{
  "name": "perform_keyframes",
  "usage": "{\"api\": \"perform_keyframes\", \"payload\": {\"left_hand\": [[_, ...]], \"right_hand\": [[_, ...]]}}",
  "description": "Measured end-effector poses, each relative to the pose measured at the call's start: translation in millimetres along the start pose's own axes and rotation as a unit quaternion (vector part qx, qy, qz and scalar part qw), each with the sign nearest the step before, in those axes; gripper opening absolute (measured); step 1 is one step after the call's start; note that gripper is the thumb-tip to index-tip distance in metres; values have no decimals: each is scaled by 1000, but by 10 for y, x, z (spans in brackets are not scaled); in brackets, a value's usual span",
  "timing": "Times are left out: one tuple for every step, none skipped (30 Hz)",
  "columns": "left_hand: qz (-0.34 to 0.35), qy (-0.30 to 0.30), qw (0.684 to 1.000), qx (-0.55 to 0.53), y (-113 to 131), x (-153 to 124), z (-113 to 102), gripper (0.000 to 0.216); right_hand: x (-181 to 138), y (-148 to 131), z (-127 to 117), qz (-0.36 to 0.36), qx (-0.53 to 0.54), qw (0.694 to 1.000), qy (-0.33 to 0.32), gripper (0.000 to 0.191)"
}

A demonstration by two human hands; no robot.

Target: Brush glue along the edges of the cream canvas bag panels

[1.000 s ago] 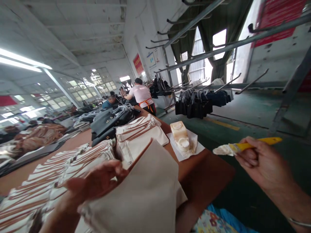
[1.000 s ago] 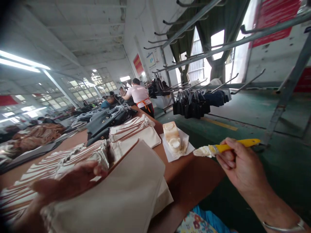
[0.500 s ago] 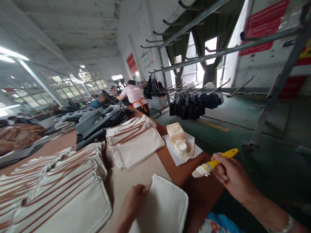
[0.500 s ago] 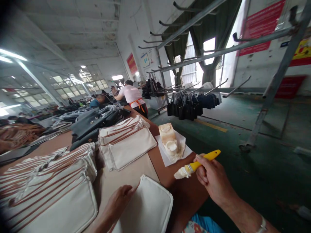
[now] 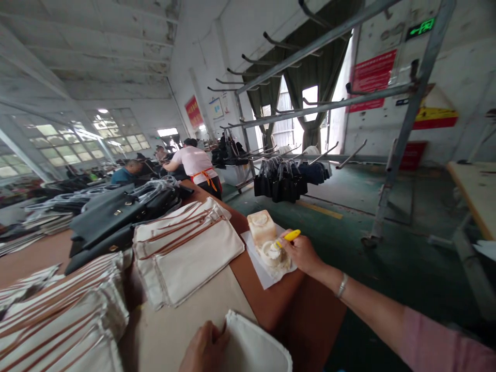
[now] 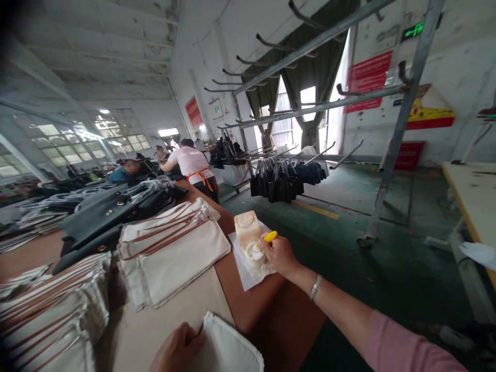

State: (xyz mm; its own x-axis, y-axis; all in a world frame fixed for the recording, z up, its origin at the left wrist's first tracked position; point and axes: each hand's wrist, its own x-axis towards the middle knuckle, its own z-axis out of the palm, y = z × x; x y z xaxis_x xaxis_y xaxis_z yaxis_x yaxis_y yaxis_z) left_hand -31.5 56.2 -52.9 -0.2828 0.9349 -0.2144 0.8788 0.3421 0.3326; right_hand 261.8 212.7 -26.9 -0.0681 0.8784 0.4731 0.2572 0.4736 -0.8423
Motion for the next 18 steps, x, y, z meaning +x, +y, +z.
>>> {"api": "perform_keyframes", "payload": {"left_hand": [[7, -4, 1000, -4, 3, 7, -3, 23], [14, -11, 1000, -16, 2, 16, -12, 23], [20, -22, 999, -36, -2, 26, -26, 22], [21, -35, 997, -64, -8, 35, -45, 22], [19, -50, 994, -93, -13, 41, -70, 24], [18, -65, 991, -117, -12, 44, -98, 27], [22, -79, 988, -130, -4, 41, -128, 29], [31, -89, 987, -130, 14, 32, -161, 29], [44, -94, 988, -118, 42, 16, -195, 28], [56, -90, 990, -96, 79, -7, -228, 28], [61, -81, 992, -72, 123, -37, -261, 27], [59, -68, 995, -50, 170, -71, -291, 27], [52, -54, 997, -33, 218, -110, -317, 26], [47, -41, 998, -22, 262, -150, -336, 25], [44, -30, 998, -19, 302, -190, -348, 24], [45, -20, 999, -23, 334, -229, -352, 24], [49, -11, 998, -37, 360, -265, -349, 24], [47, -6, 997, -66, 378, -300, -341, 23]], "right_hand": [[48, 51, 45, -4, -14, 1000, -11, 23], [83, 99, 83, -6, -27, 999, -20, 22], [109, 141, 110, -6, -38, 999, -26, 22], [129, 177, 126, -6, -47, 998, -30, 23], [144, 203, 130, -6, -53, 998, -31, 24], [157, 219, 122, -7, -57, 998, -31, 26], [165, 226, 106, -9, -59, 998, -30, 28], [168, 223, 83, -12, -60, 998, -29, 30], [162, 213, 58, -17, -62, 998, -28, 32], [146, 195, 33, -24, -63, 997, -30, 33], [118, 173, 9, -34, -65, 997, -37, 32], [77, 148, -15, -47, -67, 996, -47, 29], [26, 123, -37, -61, -68, 994, -61, 26], [-31, 99, -60, -74, -68, 992, -74, 22], [-89, 77, -83, -85, -68, 990, -85, 19], [-145, 60, -108, -94, -67, 989, -92, 17], [-192, 46, -132, -100, -64, 988, -94, 16], [-230, 36, -155, -103, -61, 988, -94, 16]]}}
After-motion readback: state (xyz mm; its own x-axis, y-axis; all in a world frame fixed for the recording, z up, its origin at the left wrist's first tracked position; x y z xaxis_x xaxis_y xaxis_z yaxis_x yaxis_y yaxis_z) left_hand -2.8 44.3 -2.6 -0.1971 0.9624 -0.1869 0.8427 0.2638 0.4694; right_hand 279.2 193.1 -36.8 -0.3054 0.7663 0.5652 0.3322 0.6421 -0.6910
